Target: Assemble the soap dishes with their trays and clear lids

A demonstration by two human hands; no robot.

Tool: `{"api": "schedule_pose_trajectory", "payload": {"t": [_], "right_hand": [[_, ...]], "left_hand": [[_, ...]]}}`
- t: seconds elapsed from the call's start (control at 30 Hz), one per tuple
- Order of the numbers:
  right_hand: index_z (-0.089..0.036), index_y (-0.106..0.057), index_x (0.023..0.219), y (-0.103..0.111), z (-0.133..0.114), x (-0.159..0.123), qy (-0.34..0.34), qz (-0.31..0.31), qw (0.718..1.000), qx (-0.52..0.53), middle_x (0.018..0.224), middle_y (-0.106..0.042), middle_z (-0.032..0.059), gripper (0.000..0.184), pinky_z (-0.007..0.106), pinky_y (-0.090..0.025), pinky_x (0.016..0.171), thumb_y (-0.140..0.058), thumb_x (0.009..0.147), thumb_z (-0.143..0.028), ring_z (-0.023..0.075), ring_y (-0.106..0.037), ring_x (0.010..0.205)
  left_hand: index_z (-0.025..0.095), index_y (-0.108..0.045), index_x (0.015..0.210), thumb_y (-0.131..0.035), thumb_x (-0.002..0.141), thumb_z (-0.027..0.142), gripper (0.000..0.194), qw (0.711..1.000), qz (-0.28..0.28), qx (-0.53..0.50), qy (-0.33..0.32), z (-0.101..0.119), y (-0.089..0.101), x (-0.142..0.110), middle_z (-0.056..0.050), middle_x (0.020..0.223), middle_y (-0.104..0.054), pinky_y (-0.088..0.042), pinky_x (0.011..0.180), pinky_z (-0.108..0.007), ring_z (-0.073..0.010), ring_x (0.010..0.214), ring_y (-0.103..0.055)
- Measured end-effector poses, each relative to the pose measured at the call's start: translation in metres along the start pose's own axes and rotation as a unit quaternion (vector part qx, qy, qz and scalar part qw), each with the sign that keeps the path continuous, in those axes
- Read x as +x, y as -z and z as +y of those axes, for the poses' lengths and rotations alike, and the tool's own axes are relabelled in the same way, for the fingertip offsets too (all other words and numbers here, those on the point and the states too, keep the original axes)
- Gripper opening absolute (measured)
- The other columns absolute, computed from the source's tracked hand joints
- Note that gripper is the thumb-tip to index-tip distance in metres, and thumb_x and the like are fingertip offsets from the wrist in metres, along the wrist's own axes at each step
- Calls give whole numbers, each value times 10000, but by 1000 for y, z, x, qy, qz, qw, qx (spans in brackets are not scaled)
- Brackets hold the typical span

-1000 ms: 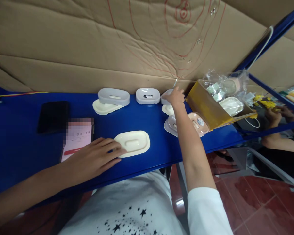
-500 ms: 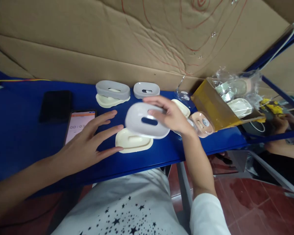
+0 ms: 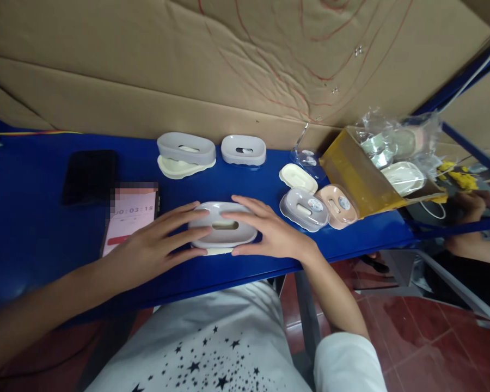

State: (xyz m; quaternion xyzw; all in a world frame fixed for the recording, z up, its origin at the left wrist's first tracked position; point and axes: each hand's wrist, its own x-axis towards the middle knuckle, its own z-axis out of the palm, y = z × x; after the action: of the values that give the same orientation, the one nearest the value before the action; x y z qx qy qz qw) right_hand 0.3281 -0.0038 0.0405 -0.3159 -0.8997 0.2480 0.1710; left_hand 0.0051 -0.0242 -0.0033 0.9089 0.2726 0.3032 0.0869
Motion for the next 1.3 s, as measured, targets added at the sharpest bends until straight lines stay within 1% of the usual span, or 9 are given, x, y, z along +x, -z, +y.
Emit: {"api": "schedule_pose_trajectory", "payload": {"t": [0.13,0.43,0.63,0.73,0.83,0.97,1.03,1.13,1.3], "right_hand": [[-309,-695,1510,-14,6,-5,-4,-9,999,-33,1801,-435,96,483,556,-429,1345,-778,1055,-447,276,-407,1680],[-256,-578,1639,-34,5,-16,46,-12,984,-171,1779,-460,108,568,612,-360,1374,-708,1104,-397,293,-299,1721],[-265,-494,1700,-45,12,-24,62,-10,981,-183,1804,-414,99,577,568,-348,1388,-623,1151,-382,270,-244,1736],[-309,-484,1705,-45,11,-26,61,-16,981,-183,1798,-430,75,591,601,-317,1395,-631,1145,-429,280,-245,1736],[-349,-501,1690,-26,11,-15,63,-5,986,-151,1728,-550,46,542,605,-351,1374,-566,1167,-476,269,-416,1674],[-225,-622,1584,11,22,30,-69,65,972,-217,1588,-692,96,458,493,-462,1279,-395,1205,-343,254,-626,1500],[-165,-658,1533,21,31,58,-176,47,939,-291,1542,-718,144,450,491,-483,1228,-399,1176,-259,300,-655,1452],[-147,-704,1452,24,44,90,-252,22,910,-329,1417,-778,187,430,510,-506,1158,-432,1120,-183,357,-710,1349],[-175,-647,1490,49,68,94,-337,61,871,-351,1466,-738,215,466,517,-516,1133,-350,1132,-206,381,-707,1343]], "left_hand": [[252,-714,1438,-678,1117,283,324,999,-41,30,-18,-7,-6,-5,-83,1499,-720,-529,1296,-552,-306,1593,-531],[245,-723,1398,-642,1136,379,306,987,-21,138,-80,-9,-2,-9,-82,1472,-744,-630,1121,-495,-321,1425,-669],[265,-723,1376,-663,1112,299,273,990,-32,116,-67,-5,-9,-8,-57,1438,-756,-371,1363,-570,-296,1474,-624],[238,-699,1397,-627,1124,276,285,992,-44,94,-73,-4,-12,-8,-79,1424,-755,-467,1309,-472,-257,1428,-659],[215,-692,1395,-617,1137,342,297,992,-41,94,-76,-5,-12,-8,-106,1448,-742,-541,1231,-449,-280,1418,-666],[211,-695,1389,-613,1146,368,301,989,-56,116,-68,-2,-6,-5,-95,1455,-751,-477,1273,-485,-292,1413,-672],[216,-705,1374,-613,1148,361,284,989,-59,119,-67,1,-3,-3,-83,1438,-764,-444,1288,-479,-279,1391,-685],[221,-722,1336,-602,1153,348,253,989,-53,120,-68,3,0,-2,-74,1424,-772,-424,1284,-471,-270,1377,-689],[229,-738,1275,-584,1153,312,213,989,-51,121,-66,4,0,-3,-71,1389,-780,-432,1251,-473,-270,1341,-696]]}}
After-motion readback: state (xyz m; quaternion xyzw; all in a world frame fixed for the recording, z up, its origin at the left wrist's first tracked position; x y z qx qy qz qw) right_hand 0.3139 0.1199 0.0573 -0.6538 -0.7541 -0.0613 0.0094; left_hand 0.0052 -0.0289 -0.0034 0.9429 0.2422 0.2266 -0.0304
